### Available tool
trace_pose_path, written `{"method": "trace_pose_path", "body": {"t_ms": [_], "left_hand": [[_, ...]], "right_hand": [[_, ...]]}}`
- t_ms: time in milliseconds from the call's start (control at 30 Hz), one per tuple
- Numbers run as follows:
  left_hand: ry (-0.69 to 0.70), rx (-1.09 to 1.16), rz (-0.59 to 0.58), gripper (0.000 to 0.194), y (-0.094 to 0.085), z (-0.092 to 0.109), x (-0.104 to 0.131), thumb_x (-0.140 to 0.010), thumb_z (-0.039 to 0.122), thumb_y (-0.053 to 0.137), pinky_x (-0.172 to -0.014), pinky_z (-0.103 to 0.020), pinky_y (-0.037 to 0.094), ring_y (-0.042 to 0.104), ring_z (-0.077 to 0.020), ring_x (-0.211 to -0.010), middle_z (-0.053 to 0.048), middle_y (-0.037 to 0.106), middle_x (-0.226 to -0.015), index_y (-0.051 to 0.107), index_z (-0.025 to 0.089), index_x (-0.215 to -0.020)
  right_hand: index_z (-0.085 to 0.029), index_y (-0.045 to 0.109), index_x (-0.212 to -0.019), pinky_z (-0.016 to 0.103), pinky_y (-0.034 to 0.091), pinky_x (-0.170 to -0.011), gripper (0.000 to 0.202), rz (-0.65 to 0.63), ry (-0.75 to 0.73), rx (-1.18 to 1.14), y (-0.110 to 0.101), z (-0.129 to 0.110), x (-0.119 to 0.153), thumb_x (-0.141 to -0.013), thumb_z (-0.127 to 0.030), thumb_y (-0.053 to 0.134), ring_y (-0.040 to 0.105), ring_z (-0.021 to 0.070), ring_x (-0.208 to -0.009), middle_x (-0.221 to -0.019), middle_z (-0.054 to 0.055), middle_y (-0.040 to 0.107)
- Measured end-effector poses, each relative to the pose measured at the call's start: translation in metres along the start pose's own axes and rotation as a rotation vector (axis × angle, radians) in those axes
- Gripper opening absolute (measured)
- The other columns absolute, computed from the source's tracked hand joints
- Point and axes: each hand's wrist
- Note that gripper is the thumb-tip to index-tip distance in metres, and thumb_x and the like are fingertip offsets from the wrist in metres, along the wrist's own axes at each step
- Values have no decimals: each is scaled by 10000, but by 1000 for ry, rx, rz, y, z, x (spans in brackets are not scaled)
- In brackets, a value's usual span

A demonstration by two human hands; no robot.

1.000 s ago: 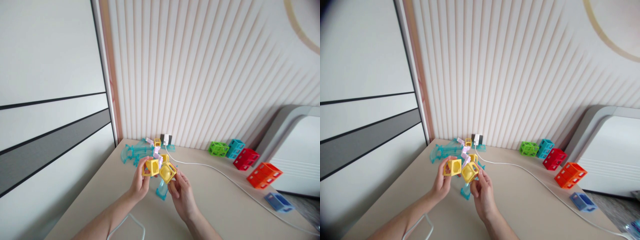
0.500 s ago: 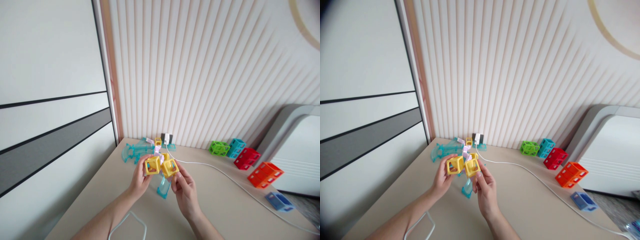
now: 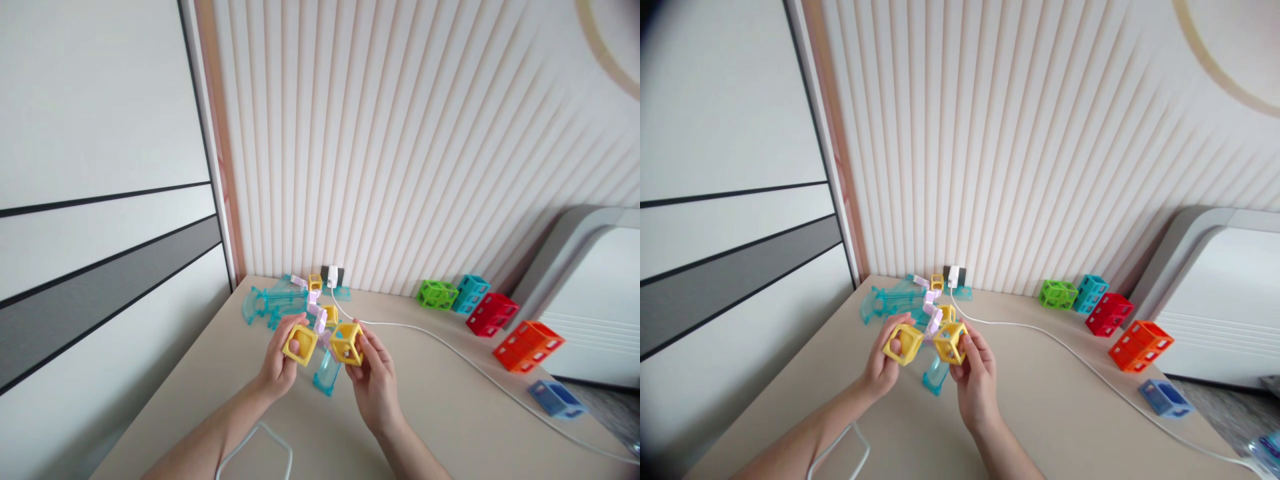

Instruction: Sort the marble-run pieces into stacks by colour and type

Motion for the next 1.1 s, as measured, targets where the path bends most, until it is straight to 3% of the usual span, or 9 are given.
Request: {"method": "trace_pose_path", "body": {"t_ms": [133,333,567,767,1100], "left_hand": [[28,-13,2,388,-4,4,-5,-1048,408,377,-782,-346,555,662,-226,-911,-103,684,-1037,586,217,-1313],[31,48,-105,405,-4,13,-9,-1044,442,377,-664,-304,550,668,-198,-747,-77,717,-910,628,206,-1258],[101,89,-158,410,-3,6,-7,-1018,496,425,-805,-368,576,690,-250,-969,-116,710,-1089,592,242,-1293],[153,117,-260,456,-3,8,-9,-1024,511,392,-895,-418,573,683,-285,-1088,-148,720,-1165,581,233,-1331],[68,81,-284,531,-5,8,-5,-1011,591,337,-743,-345,593,728,-247,-868,-135,749,-1044,601,208,-1266]], "right_hand": [[-214,745,-1022,161,249,-414,380,1,-13,-51,0,-5,-2,-714,-401,866,299,22,-446,-647,-61,532],[-231,711,-1023,152,262,-404,369,-47,2,-43,2,-4,2,-743,-426,852,305,31,-441,-617,-76,507],[-226,714,-1047,135,241,-370,380,-106,51,-14,4,-4,7,-761,-443,839,256,29,-416,-538,-102,409],[-221,719,-1064,124,262,-353,369,-153,85,-31,5,-5,8,-774,-415,838,249,30,-412,-519,-100,421],[-261,732,-1125,161,372,-430,400,-181,82,-45,6,-3,7,-762,-380,852,366,43,-484,-692,-52,540]]}}
Point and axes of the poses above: each hand's wrist, its own x-axis away from the middle knuckle, its own y-axis out of the palm, z = x × y
